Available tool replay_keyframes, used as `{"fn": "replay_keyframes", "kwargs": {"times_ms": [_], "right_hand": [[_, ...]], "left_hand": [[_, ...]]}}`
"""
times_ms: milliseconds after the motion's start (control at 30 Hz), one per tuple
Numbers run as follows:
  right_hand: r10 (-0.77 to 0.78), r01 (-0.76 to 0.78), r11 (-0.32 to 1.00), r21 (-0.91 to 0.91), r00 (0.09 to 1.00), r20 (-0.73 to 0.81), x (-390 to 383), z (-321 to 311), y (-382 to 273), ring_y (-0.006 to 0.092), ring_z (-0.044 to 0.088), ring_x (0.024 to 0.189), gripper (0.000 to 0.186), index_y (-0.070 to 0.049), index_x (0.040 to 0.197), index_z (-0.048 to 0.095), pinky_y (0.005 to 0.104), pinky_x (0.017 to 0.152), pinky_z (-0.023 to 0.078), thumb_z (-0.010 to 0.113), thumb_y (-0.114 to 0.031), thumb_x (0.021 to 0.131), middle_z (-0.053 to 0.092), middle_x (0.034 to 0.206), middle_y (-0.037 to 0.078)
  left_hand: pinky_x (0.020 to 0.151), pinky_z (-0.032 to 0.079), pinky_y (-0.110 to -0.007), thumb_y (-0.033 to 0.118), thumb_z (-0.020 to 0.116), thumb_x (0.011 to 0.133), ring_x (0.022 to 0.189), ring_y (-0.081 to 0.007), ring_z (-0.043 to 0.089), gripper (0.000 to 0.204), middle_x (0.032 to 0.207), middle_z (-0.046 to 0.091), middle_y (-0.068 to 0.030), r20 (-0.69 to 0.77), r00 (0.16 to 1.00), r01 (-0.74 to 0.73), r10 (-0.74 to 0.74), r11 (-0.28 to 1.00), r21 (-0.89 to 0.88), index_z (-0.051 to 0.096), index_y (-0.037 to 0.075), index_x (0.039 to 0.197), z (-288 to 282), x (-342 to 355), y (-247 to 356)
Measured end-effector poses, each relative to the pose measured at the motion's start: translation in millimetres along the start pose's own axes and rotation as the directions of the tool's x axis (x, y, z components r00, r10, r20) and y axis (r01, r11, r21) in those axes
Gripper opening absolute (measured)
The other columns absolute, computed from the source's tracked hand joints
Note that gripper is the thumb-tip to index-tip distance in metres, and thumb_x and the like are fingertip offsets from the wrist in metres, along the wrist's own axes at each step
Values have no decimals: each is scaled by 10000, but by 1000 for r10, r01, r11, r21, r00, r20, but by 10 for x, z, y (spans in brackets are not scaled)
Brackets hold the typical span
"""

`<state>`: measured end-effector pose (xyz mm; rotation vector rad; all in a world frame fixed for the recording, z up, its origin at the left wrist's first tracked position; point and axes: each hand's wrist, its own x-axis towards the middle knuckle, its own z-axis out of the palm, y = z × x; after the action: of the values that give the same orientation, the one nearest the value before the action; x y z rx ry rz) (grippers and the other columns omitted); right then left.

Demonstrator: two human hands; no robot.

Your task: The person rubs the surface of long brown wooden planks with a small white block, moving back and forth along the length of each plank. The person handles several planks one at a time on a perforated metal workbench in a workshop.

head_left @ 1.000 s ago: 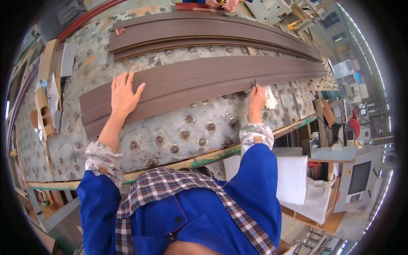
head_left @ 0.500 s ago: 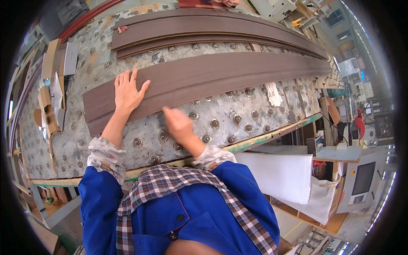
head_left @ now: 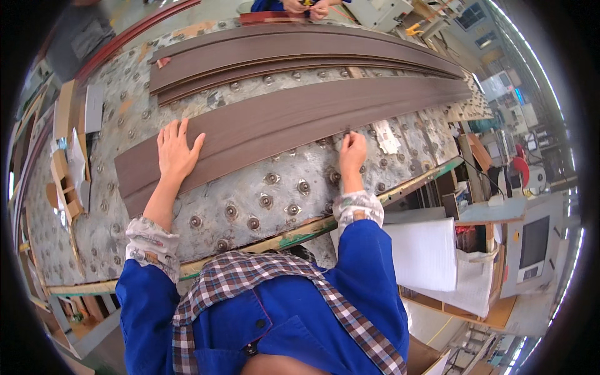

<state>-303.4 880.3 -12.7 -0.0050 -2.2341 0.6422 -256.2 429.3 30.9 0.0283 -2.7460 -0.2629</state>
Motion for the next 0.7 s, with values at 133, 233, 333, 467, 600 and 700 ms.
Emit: {"fn": "replay_keyframes", "kwargs": {"times_ms": [133, 233, 333, 467, 600, 700], "right_hand": [[79, -87, 988, -125, 995, -68, 3, -232, 381, 325, 552, 713, 88, -25, 865, 589, 423, 654, 444, 622, -106, 873, 569, 798, 131], [113, -113, 993, -45, 994, -3, -386, -448, -41, 330, 550, 713, 74, -39, 899, 598, 421, 660, 448, 602, -113, 891, 553, 791, 142], [245, -244, 969, 46, 969, -17, -848, -667, -271, 340, 576, 765, 123, -31, 975, 607, 414, 685, 463, 596, -132, 905, 579, 841, 163], [495, -457, 847, 273, 864, -90, -1392, -668, -284, 176, 583, 745, 172, -9, 1056, 581, 318, 685, 473, 545, -151, 965, 631, 882, 102], [600, -539, 791, 289, 774, -201, -1421, -523, -374, 193, 617, 692, 185, -24, 1051, 557, 333, 643, 477, 510, -188, 979, 667, 800, 92], [614, -574, 789, 221, 755, -232, -1395, -510, -458, 265, 642, 683, 207, -31, 1071, 555, 371, 629, 482, 502, -209, 980, 672, 787, 103]], "left_hand": [[1112, 283, -454, 440, 562, 914, 1292, -330, 417, 573, 1344, 487, -176, -29, 999, -17, 17, 1000, 0, 502, 46, 1325, 18, 14, -9], [1072, 343, -458, 342, 613, 902, 1268, -352, 455, 514, 1369, 492, -181, -143, 983, -125, 113, 990, -73, 525, 38, 1308, 99, -123, -79], [1072, 345, -458, 312, 619, 896, 1280, -355, 452, 519, 1414, 467, -161, -107, 933, -357, 344, 923, -144, 511, 46, 1328, 50, -189, -31], [1111, 282, -488, 388, 584, 903, 1349, -343, 375, 592, 1479, 394, -150, -12, 889, -457, 458, 886, -75, 465, 57, 1378, 58, -218, 103], [1133, 217, -533, 487, 566, 885, 1402, -349, 287, 706, 1528, 308, -155, 58, 929, -367, 366, 930, 5, 403, 75, 1435, 34, -310, 420], [1131, 216, -543, 514, 584, 866, 1407, -369, 273, 751, 1538, 285, -168, 59, 937, -344, 343, 939, -1, 385, 89, 1452, -31, -371, 571]]}}
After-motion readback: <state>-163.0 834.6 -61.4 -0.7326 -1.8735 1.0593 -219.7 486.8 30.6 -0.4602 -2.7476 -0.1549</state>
